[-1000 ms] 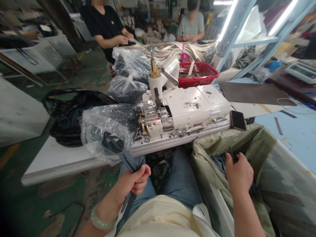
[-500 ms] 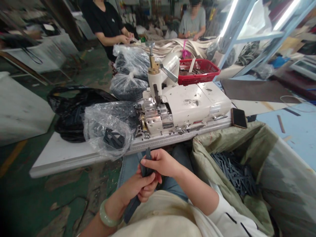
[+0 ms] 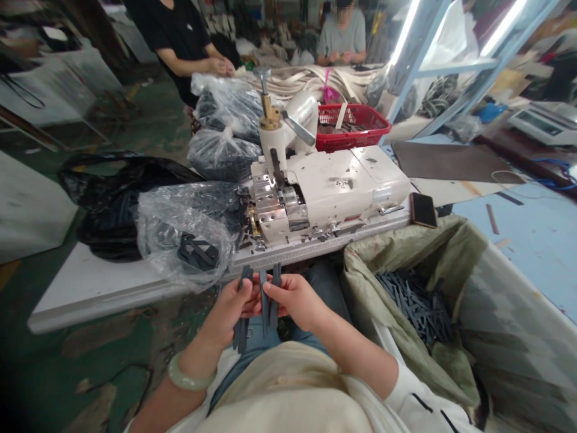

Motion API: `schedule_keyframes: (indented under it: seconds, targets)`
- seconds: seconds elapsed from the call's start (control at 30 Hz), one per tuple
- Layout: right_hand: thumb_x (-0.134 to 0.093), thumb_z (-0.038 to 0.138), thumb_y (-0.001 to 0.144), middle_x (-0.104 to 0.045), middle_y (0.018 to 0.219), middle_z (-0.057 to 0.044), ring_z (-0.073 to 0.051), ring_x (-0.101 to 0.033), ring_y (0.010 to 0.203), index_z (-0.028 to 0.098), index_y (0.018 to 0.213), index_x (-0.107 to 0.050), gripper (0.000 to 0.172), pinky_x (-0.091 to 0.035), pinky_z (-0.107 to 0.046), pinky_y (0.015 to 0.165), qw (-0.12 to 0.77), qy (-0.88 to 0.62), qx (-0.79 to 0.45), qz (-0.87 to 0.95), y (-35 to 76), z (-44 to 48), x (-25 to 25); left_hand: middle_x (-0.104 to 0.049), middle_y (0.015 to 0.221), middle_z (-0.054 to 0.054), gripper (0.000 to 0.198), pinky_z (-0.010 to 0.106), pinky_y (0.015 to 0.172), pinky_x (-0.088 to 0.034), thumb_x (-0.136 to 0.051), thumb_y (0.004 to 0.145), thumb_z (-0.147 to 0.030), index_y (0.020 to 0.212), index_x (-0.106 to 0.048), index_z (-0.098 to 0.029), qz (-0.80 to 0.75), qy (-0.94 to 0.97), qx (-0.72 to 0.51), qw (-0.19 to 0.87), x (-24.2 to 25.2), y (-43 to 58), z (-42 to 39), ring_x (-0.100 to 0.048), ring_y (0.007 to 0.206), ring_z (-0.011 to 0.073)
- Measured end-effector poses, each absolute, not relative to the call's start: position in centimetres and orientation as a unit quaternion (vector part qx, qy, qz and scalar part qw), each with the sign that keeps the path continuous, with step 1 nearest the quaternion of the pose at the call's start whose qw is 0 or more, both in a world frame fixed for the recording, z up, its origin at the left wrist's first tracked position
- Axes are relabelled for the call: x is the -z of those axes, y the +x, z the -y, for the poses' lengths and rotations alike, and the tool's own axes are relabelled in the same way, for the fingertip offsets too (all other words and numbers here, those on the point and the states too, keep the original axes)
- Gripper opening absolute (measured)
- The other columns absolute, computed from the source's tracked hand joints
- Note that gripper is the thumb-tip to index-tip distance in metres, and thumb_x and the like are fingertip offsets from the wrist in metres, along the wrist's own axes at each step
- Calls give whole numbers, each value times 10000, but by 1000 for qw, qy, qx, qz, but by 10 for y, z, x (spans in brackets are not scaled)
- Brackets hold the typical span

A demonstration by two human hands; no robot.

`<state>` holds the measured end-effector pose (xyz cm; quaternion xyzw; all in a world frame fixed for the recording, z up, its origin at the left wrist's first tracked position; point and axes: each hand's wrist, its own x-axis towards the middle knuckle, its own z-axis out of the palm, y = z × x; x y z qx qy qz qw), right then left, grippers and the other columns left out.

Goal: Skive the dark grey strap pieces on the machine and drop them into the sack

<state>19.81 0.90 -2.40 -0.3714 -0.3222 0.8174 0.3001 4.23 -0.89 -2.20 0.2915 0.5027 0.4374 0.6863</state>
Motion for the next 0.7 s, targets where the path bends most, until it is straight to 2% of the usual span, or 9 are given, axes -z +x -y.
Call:
schedule_keyframes:
  seconds: [0.07, 0.13, 0.2, 0.27, 0.37, 0.47, 0.57, 0.63, 0.7]
  targets:
    - [-740, 538, 709, -692, 631, -52, -142, -659, 549, 102, 753, -653, 446, -537, -254, 537, 262, -347, -846, 310, 192, -2, 26, -477, 459, -61, 529, 182, 323, -306, -699, 713, -572, 977, -647, -117, -513, 320, -388, 695, 21, 47, 7, -400, 325, 74]
    - [-748, 526, 709, -695, 640, -61, -146, -662, 552, 94, 777, -657, 447, -537, -263, 546, 239, -328, -866, 292, 188, 3, 27, -434, 398, -76, 481, 195, 295, -290, -660, 748, -568, 926, -658, -121, -532, 315, -367, 695, 23, 51, 7, -369, 276, 84]
    - [-750, 514, 715, -703, 657, -69, -152, -671, 574, 90, 837, -662, 450, -547, -283, 585, 229, -322, -877, 273, 188, 5, 30, -376, 378, -94, 457, 189, 294, -272, -632, 769, -577, 861, -653, -130, -560, 296, -387, 670, 28, 54, 8, -327, 268, 72]
    - [-743, 527, 719, -712, 684, -76, -161, -681, 600, 94, 882, -657, 470, -558, -315, 625, 220, -327, -880, 266, 188, 7, 33, -421, 434, -80, 444, 180, 311, -268, -621, 778, -582, 811, -636, -140, -580, 286, -421, 636, 34, 54, 7, -315, 302, 54]
    - [-716, 562, 731, -718, 717, -69, -172, -691, 627, 117, 878, -640, 475, -554, -312, 618, 223, -368, -860, 276, 189, 8, 39, -533, 601, -28, 440, 181, 417, -382, -632, 772, -586, 685, -555, -161, -571, 267, -511, 584, 39, 48, 2, -432, 440, 60]
    - [-693, 552, 763, -722, 745, -63, -173, -702, 677, 132, 880, -623, 442, -551, -304, 654, 250, -379, -847, 277, 190, 8, 41, -404, 543, -71, 480, 218, 583, -486, -650, 762, -582, 603, -430, -186, -542, 225, -587, 558, 39, 38, -1, -415, 484, 59]
    - [-691, 515, 786, -724, 768, -85, -177, -707, 705, 119, 917, -615, 424, -550, -316, 695, 241, -308, -884, 257, 192, 7, 40, -303, 484, -114, 409, 166, 427, -375, -705, 739, -533, 693, -513, -175, -539, 247, -510, 623, 36, 30, 2, -284, 391, 34]
    - [-703, 499, 782, -722, 771, -100, -178, -706, 691, 106, 926, -616, 428, -552, -316, 688, 217, -260, -909, 241, 192, 5, 40, -329, 436, -115, 407, 160, 344, -272, -718, 723, -531, 758, -569, -154, -514, 276, -416, 698, 36, 30, 7, -285, 331, 36]
    - [-705, 493, 782, -718, 761, -107, -174, -703, 673, 92, 908, -617, 429, -554, -306, 669, 200, -240, -921, 233, 191, 4, 41, -337, 375, -109, 435, 190, 313, -285, -689, 729, -565, 732, -580, -144, -476, 282, -353, 755, 37, 34, 12, -312, 274, 62]
